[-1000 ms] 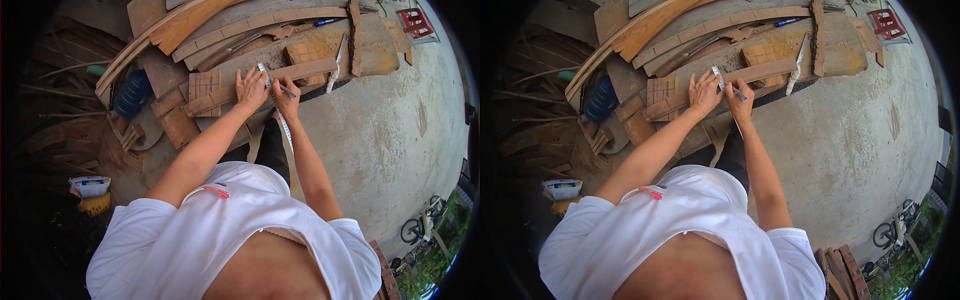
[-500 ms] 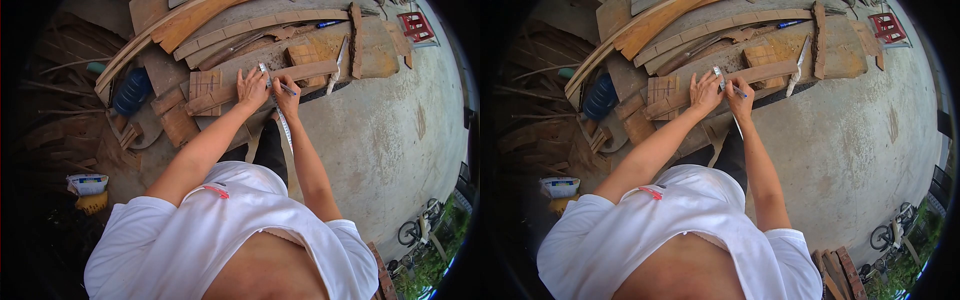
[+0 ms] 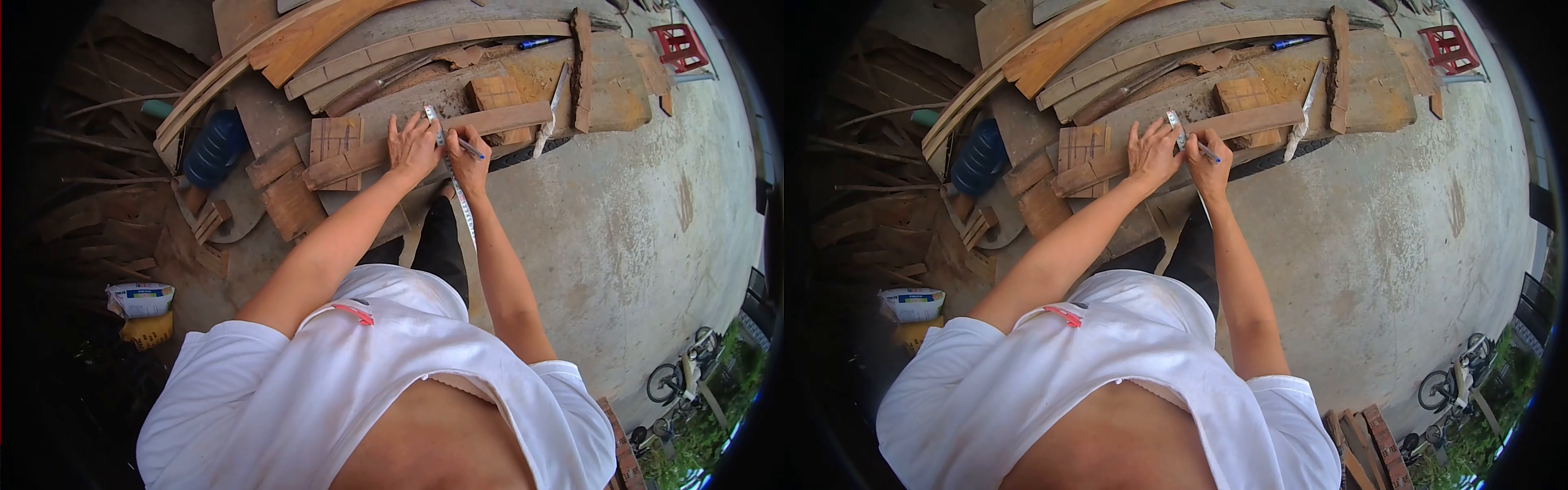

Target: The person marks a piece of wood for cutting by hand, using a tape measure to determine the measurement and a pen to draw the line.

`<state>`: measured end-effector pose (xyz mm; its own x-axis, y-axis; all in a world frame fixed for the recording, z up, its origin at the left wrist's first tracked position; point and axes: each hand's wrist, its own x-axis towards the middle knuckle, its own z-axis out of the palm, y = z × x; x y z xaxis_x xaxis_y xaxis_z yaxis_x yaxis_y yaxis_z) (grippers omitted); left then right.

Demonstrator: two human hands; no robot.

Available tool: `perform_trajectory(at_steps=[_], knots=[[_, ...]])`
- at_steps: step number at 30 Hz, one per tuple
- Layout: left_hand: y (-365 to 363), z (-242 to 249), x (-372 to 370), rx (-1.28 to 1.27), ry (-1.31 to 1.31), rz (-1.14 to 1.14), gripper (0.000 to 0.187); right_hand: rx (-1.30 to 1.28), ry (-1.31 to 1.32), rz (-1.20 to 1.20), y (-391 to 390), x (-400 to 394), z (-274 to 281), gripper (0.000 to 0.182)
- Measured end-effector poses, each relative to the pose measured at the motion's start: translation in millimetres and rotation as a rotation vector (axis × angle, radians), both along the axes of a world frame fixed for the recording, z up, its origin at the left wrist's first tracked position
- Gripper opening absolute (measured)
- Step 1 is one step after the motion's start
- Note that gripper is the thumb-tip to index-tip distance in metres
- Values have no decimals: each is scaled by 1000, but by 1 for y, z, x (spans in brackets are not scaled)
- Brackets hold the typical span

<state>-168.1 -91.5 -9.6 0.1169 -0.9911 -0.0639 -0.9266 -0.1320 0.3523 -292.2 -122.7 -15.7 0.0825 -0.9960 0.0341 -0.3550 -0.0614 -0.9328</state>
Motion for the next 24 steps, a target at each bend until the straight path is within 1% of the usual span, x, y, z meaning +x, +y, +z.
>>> perform_trajectory(at_steps=[2,4,5,6,8,10,12,14,16,20,24], knots=[[2,-1,0,1,-1,2,53,6,23,16,11,-14,-1,23],[1,-3,1,-2,-2,5,54,12,202,70,21,-28,-7,22],[1,-3,1,4,1,2,54,80,162,64,28,-35,-13,22],[0,-3,0,8,5,0,55,75,169,64,31,-38,-11,22],[-1,-2,0,2,8,6,55,127,98,-85,35,-40,-9,20],[4,-4,-1,9,16,4,55,134,85,-87,27,-32,-2,21],[2,-5,0,-29,8,-6,54,8,13,-55,11,-19,-2,23],[1,-2,1,-14,7,-5,54,19,5,-35,0,-4,3,23],[1,-1,0,2,8,-4,53,-1,-18,13,-9,4,-5,23],[0,-4,1,-14,8,6,51,-17,28,0,-12,11,-9,25],[1,-4,0,-29,22,5,50,-13,7,10,-10,10,-9,25]])
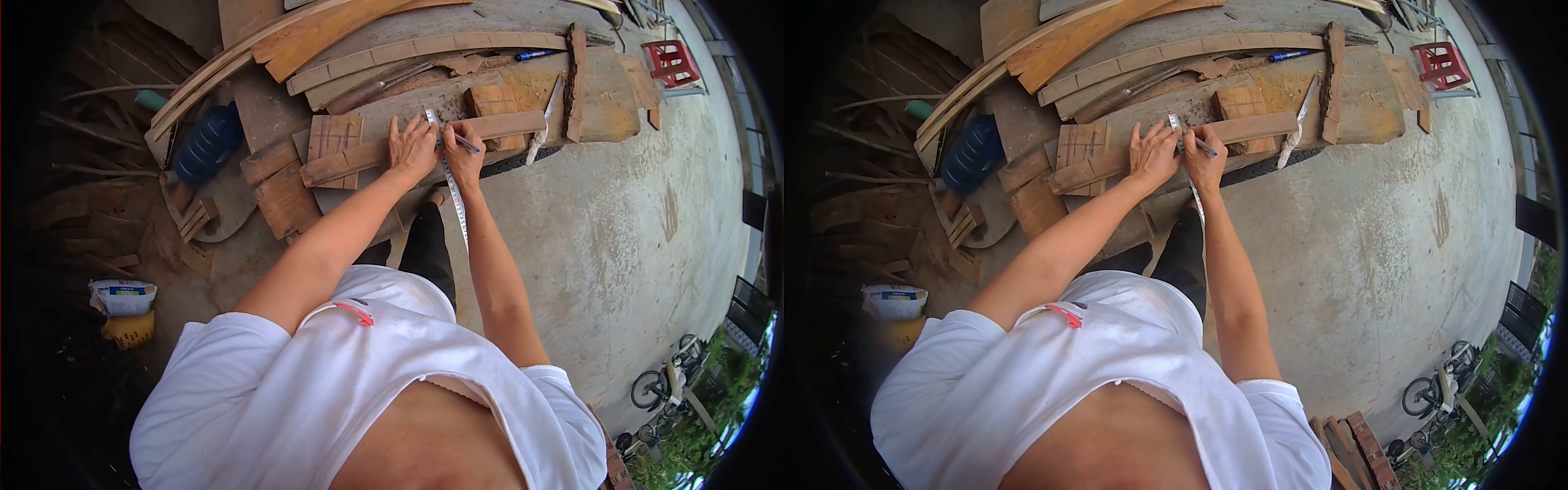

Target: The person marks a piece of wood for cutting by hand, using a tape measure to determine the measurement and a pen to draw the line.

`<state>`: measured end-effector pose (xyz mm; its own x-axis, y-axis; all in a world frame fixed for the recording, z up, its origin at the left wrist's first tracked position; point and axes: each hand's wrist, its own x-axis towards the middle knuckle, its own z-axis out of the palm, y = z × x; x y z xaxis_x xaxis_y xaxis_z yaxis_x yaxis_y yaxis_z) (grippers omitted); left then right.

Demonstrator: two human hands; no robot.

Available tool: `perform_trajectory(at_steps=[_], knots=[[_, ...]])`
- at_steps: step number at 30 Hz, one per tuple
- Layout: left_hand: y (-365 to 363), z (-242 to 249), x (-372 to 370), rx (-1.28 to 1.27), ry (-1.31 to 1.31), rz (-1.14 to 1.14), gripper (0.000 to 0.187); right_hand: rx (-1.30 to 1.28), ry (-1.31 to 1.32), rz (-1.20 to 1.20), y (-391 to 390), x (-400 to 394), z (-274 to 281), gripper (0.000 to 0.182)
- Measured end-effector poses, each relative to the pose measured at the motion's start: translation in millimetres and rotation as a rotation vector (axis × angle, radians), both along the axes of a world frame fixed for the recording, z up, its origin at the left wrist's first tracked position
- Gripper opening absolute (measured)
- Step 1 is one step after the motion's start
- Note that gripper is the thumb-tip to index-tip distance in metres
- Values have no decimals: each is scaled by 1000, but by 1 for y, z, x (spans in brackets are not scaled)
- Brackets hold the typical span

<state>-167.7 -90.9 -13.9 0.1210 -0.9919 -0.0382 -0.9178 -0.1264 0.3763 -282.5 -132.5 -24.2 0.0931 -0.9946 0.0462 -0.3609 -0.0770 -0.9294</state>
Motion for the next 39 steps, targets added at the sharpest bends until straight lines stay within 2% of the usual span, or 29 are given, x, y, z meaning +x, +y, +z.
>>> perform_trajectory(at_steps=[6,8,12,14,16,18,20,21,22,24,30,33,36,39], knots=[[1,3,0,24,-2,1,54,28,47,19,29,-29,6,23],[3,0,-1,25,3,-5,55,89,165,3,46,-43,3,22],[3,-3,0,13,19,0,57,75,160,-91,73,-47,9,26],[4,-3,0,10,27,2,57,16,262,-76,77,-47,4,30],[3,-8,0,4,30,-6,57,520,174,40,79,-48,0,29],[2,-10,1,-14,44,-12,58,439,220,16,80,-50,-8,28],[-1,-9,-4,-17,44,-22,58,70,380,-43,81,-53,-9,26],[-4,-7,-10,-48,61,-47,58,38,364,-65,80,-56,-5,25],[-11,-4,-17,-83,76,-70,57,32,360,-57,77,-61,1,25],[-26,4,-35,-104,71,-66,56,220,255,-100,67,-76,17,25],[-70,0,-73,-41,85,-76,56,86,290,-145,21,-124,-3,18],[-75,-2,-77,-35,54,-42,56,-16,264,-70,7,-130,-6,13],[-66,-6,-70,24,28,4,56,90,235,1,9,-127,-5,12],[-56,-17,-63,-49,34,-9,56,188,177,49,16,-123,-12,12]])
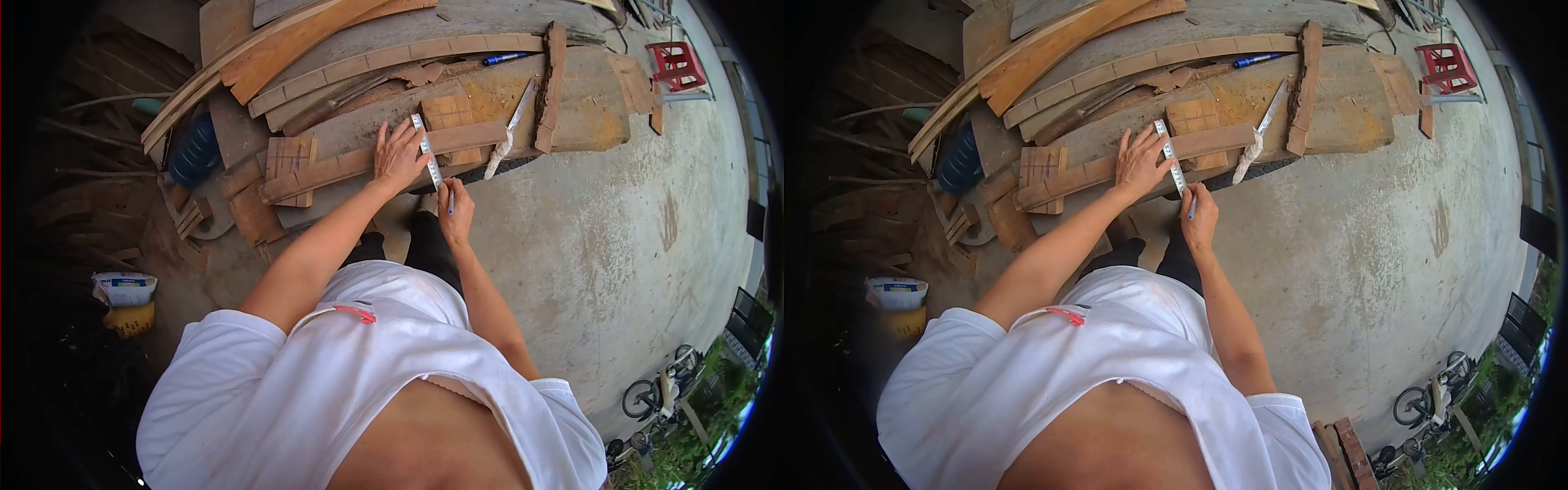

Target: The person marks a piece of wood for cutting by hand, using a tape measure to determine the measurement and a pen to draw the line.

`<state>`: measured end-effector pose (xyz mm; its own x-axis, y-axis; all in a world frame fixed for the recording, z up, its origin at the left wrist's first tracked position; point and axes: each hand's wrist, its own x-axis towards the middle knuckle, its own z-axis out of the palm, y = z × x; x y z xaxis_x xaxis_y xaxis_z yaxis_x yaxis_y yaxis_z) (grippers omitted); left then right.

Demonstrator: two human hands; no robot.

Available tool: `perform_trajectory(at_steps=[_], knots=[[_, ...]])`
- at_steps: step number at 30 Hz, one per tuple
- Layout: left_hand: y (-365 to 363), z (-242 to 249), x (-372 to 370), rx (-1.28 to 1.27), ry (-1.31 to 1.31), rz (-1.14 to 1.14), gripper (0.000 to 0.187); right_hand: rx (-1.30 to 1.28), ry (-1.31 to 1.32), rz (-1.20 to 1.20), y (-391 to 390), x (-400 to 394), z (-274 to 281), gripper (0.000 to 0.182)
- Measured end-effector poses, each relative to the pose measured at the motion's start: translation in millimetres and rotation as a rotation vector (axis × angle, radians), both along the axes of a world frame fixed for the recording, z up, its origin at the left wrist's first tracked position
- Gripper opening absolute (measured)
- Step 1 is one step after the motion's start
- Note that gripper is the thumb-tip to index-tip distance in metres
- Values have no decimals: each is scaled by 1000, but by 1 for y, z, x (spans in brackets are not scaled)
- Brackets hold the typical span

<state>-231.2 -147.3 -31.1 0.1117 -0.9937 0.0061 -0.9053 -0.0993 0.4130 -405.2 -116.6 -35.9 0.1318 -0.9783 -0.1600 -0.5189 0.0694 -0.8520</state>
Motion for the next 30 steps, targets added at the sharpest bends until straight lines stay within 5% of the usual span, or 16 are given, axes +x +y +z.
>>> perform_trajectory(at_steps=[11,30], knots=[[-14,8,-19,72,-31,78,57,75,3,142,-30,-22,-7,14],[-10,6,-10,112,-68,2,56,4,101,-28,0,0,-11,18]])
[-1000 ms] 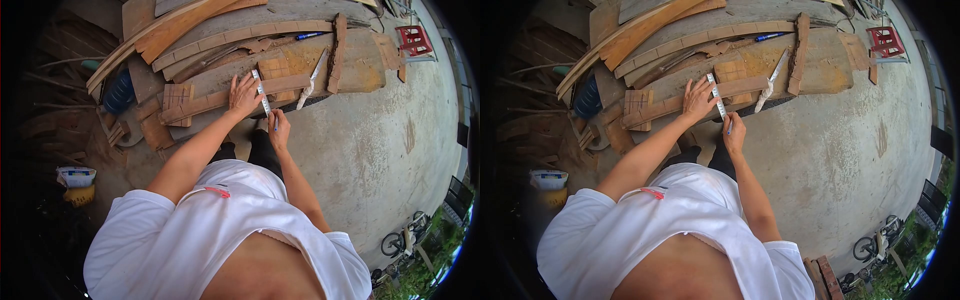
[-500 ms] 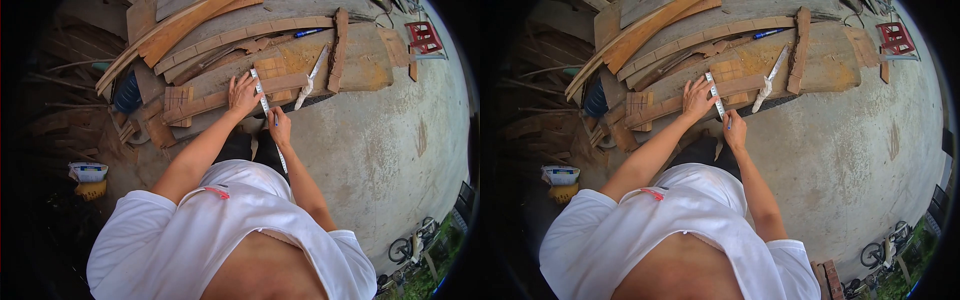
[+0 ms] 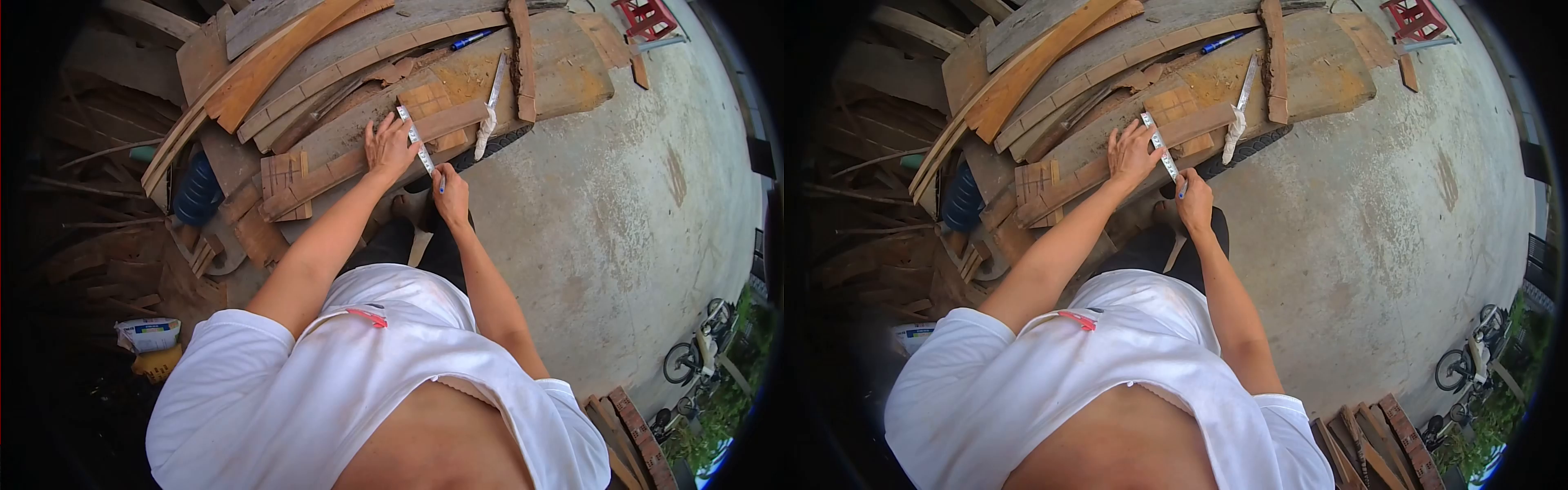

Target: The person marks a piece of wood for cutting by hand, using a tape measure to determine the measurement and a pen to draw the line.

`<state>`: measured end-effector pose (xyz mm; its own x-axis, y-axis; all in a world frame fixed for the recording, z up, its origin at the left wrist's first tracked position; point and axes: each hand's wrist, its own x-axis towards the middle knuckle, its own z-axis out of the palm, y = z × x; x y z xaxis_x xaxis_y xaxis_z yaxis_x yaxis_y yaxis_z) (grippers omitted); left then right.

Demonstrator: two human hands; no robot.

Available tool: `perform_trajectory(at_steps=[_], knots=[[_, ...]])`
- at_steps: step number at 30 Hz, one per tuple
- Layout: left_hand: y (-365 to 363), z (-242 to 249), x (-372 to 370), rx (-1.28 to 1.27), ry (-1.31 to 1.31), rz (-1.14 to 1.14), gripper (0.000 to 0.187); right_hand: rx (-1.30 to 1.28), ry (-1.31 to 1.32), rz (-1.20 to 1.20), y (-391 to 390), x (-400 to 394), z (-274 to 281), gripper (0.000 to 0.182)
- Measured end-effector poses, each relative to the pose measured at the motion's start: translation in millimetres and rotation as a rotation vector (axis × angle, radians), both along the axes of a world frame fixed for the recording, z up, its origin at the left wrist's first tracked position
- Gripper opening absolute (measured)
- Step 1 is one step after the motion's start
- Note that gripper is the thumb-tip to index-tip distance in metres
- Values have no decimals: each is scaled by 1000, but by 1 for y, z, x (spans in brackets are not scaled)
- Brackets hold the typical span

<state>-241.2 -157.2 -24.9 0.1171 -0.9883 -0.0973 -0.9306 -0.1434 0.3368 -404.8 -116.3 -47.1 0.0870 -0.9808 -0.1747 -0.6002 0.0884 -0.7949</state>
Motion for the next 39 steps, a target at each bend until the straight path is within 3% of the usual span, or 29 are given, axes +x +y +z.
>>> perform_trajectory(at_steps=[9,26,28,29,33,36,39], knots=[[0,-3,6,-97,43,-48,55,-39,-54,17,6,2,-2,16],[-4,4,-1,17,0,4,55,25,-85,37,-2,-6,2,18],[-4,4,-2,-1,5,6,55,-247,-11,-11,-4,-5,10,20],[-3,3,-2,-16,12,9,54,-246,-11,-9,-7,-6,13,20],[-3,5,-2,7,7,7,54,-170,-97,-112,-34,-5,31,22],[-4,4,-2,-2,1,11,54,-151,-383,-153,-57,10,27,21],[-3,6,-1,-15,20,18,55,-60,-384,-112,-69,20,20,24]])
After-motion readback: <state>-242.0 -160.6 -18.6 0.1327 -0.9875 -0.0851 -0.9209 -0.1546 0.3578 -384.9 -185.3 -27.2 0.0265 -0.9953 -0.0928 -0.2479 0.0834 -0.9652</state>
